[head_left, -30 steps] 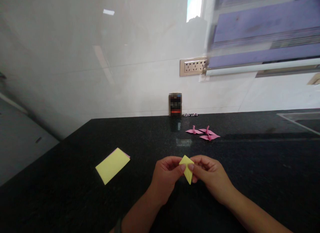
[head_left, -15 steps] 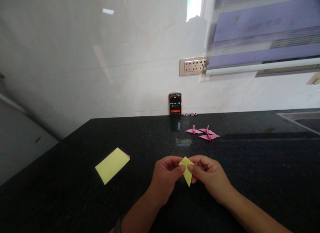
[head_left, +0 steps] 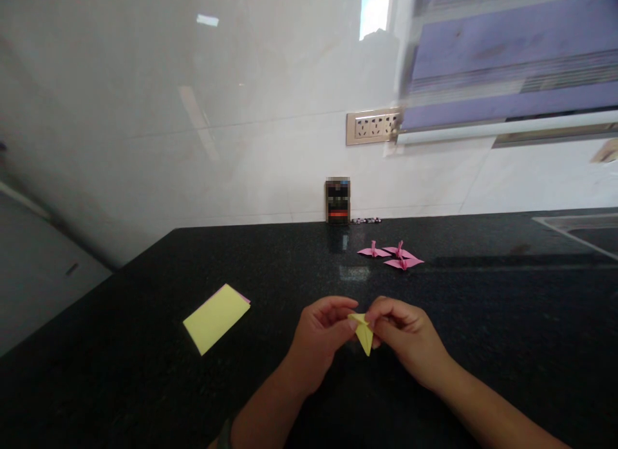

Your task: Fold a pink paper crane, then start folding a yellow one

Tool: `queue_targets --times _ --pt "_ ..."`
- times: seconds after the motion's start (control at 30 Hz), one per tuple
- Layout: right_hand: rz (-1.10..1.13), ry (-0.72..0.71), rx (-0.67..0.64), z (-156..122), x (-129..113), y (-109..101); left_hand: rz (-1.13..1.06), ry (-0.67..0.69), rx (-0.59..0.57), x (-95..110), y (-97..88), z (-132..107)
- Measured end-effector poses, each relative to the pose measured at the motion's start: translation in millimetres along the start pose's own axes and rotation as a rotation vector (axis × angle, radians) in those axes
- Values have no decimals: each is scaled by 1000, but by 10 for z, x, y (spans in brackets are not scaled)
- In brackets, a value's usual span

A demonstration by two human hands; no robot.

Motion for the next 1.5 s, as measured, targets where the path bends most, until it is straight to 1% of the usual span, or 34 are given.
queue_targets --times 0.1,0.17,0.2,0.27,0.37,0.43,0.47,0.53,0.63,0.8,0.93,1.03,1.13,1.23,1.3,1.4,1.5 --pt "-163 -158 14 4 -158 -35 52 -41 -8 3 6 -4" --pt "-238 -232 15 -7 -233 -32 143 -23 -3 29 -1 -3" --pt "-249 -246 12 -12 -250 -26 177 -6 -3 42 -3 -2" --pt "-215 -214 6 -15 -228 -18 229 27 -4 60 -11 -1" --pt "-97 -50 9 -2 -78 -16 334 98 27 101 -44 -5" --pt "-67 33 7 7 10 -10 431 167 54 154 -57 -17" --pt "-81 41 7 14 25 -8 476 205 64 184 -56 -25" --pt "-136 9 0 30 9 -6 549 273 69 237 -39 -41" --pt "-198 -50 -6 42 -49 -10 608 314 54 264 -12 -51" --pt "-238 -80 -2 35 -99 -27 636 303 67 247 -22 -44" --pt "-200 -61 -26 31 -76 -14 666 296 70 240 -16 -52" --pt "-148 -28 -42 30 -50 -1 625 260 73 208 -32 -54" --pt "-107 -3 -42 28 -40 0 535 211 70 158 -52 -44" --pt "-80 16 -25 30 -34 -13 411 165 45 114 -49 -29" --pt "-64 33 -9 34 -26 -27 361 155 8 104 -25 -22" --pt "-20 73 4 44 -2 -35 393 171 -41 107 5 -18" --pt "24 109 13 54 19 -34 447 189 -40 106 -5 -18"
Point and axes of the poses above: each hand's wrist, its own z-axis towards the middle knuckle, its own y-axis out of the palm, x = y × z, the point moved 8 cm from there along z, towards the middle knuckle, and after that the axes turned 6 degrees about -z, right-handed, at the moved point
